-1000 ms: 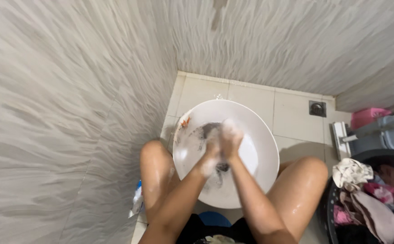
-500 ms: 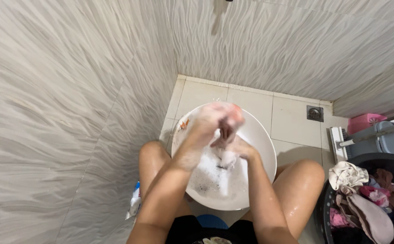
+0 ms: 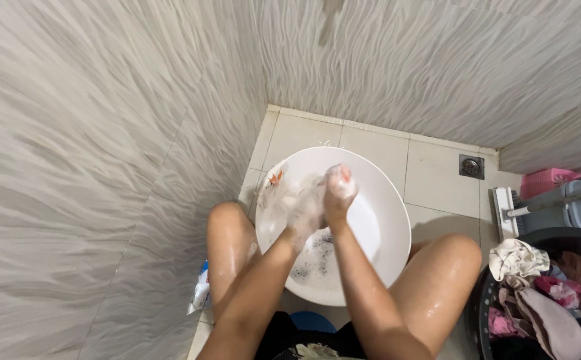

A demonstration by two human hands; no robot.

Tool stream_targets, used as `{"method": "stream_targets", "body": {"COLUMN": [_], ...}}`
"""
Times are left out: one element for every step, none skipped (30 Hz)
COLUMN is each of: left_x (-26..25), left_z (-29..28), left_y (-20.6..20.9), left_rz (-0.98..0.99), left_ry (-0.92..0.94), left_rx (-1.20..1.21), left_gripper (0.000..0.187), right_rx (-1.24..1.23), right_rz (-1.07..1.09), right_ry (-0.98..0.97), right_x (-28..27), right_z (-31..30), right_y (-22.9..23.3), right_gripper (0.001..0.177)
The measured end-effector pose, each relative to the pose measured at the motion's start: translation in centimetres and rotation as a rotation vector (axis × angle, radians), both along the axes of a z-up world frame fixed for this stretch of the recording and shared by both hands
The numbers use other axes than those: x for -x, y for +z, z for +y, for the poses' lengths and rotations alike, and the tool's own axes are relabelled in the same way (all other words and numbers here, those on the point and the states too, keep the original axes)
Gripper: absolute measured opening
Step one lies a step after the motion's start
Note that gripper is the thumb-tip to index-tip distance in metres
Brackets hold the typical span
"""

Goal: The person sits on the floor and hand washes several small garments in a white basin filled with soapy water. They scrub and wring each item individually, including a dark garment, a pink item, and an orange item, then place them into a black laundry basket beside them.

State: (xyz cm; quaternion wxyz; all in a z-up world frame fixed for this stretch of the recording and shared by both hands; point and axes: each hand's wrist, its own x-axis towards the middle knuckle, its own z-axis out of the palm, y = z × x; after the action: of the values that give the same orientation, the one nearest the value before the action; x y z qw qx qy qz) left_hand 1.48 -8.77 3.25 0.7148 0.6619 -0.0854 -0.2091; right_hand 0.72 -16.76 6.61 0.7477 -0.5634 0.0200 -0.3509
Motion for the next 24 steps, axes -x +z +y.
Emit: {"method": "stream_targets", "body": {"left_x": [0.1,0.3,0.7,1.0,1.2,1.5,1.2,1.0,1.2,1.2,1.0,1.0,0.9,0.8,0.6,0.5,0.4,0.3,0.2,0.2,0.2,0.4,0.7,1.1], "left_z": [-0.1,-0.4,-0.5,0.0,1.0,1.8,2.1,2.2,2.3,1.9,1.3,0.6,0.0,-0.3,-0.4,0.0,0.7,1.6,2.6,3.8,4.7,5.4,5.9,5.7], "left_y": [1.3,3.0,4.8,6.7,8.4,10.0,11.3,12.2,12.7,13.1,13.3,13.3,13.3,13.4,13.5,13.6,13.7,13.8,13.8,13.5,13.0,12.2,11.1,9.5], "left_rz": [-0.273,-0.548,-0.823,-0.449,-0.082,0.279,0.266,0.255,0.244,0.233,0.222,0.213,0.180,0.146,0.112,0.055,-0.003,-0.059,-0.008,0.042,0.093,0.217,0.296,0.344], "left_ry": [-0.052,-0.107,-0.161,-0.177,-0.190,-0.197,-0.209,-0.223,-0.237,-0.251,-0.266,-0.282,-0.290,-0.298,-0.307,-0.330,-0.354,-0.372,-0.384,-0.398,-0.412,-0.312,-0.229,-0.143], "left_rx": [-0.299,-0.597,-0.894,-0.632,-0.361,-0.082,-0.102,-0.121,-0.141,-0.122,-0.103,-0.085,-0.095,-0.106,-0.118,-0.174,-0.229,-0.283,-0.263,-0.245,-0.226,-0.014,0.166,0.321], "left_gripper": [0.034,0.034,0.035,0.024,0.025,0.036,0.030,0.024,0.018,0.020,0.022,0.023,0.023,0.024,0.025,0.026,0.028,0.030,0.030,0.031,0.032,0.031,0.031,0.030], "right_rx": [-0.338,-0.321,-0.188,0.046,0.265,0.441,0.600,0.711,0.838,0.631,0.426,0.223,0.061,-0.104,-0.271,-0.193,-0.116,-0.035,-0.033,-0.035,-0.097,-0.158,-0.219,-0.232], "right_rz": [-0.051,0.002,0.166,0.430,0.687,0.883,1.050,1.181,1.230,1.040,0.845,0.648,0.734,0.813,0.888,0.876,0.864,0.852,0.813,0.769,0.665,0.557,0.448,0.349], "right_ry": [0.339,0.390,0.359,0.303,0.297,0.336,0.372,0.409,0.444,0.497,0.541,0.575,0.582,0.585,0.586,0.600,0.614,0.630,0.753,0.874,0.928,0.977,1.025,0.960], "right_x": [-0.4,-0.7,-0.6,-0.6,-0.3,0.0,0.3,0.7,1.1,1.3,1.4,1.6,1.9,2.1,2.5,2.8,3.4,4.2,5.0,6.0,6.9,7.7,8.2,8.4], "right_z": [-1.4,-3.3,-5.2,-6.8,-7.9,-8.7,-8.9,-8.9,-8.6,-8.4,-8.3,-8.2,-8.6,-9.2,-10.1,-11.2,-12.5,-14.0,-15.2,-16.0,-16.2,-15.9,-15.1,-13.7], "right_y": [0.3,0.8,1.5,2.2,3.0,3.6,4.1,4.4,4.4,4.3,4.1,3.6,3.0,2.4,1.8,1.1,0.7,0.4,0.2,0.2,0.3,0.4,0.6,0.8], "right_gripper": [0.014,0.014,0.016,0.019,0.022,0.026,0.030,0.035,0.037,0.032,0.035,0.044,0.045,0.045,0.045,0.043,0.041,0.041,0.038,0.036,0.033,0.032,0.032,0.029]}}
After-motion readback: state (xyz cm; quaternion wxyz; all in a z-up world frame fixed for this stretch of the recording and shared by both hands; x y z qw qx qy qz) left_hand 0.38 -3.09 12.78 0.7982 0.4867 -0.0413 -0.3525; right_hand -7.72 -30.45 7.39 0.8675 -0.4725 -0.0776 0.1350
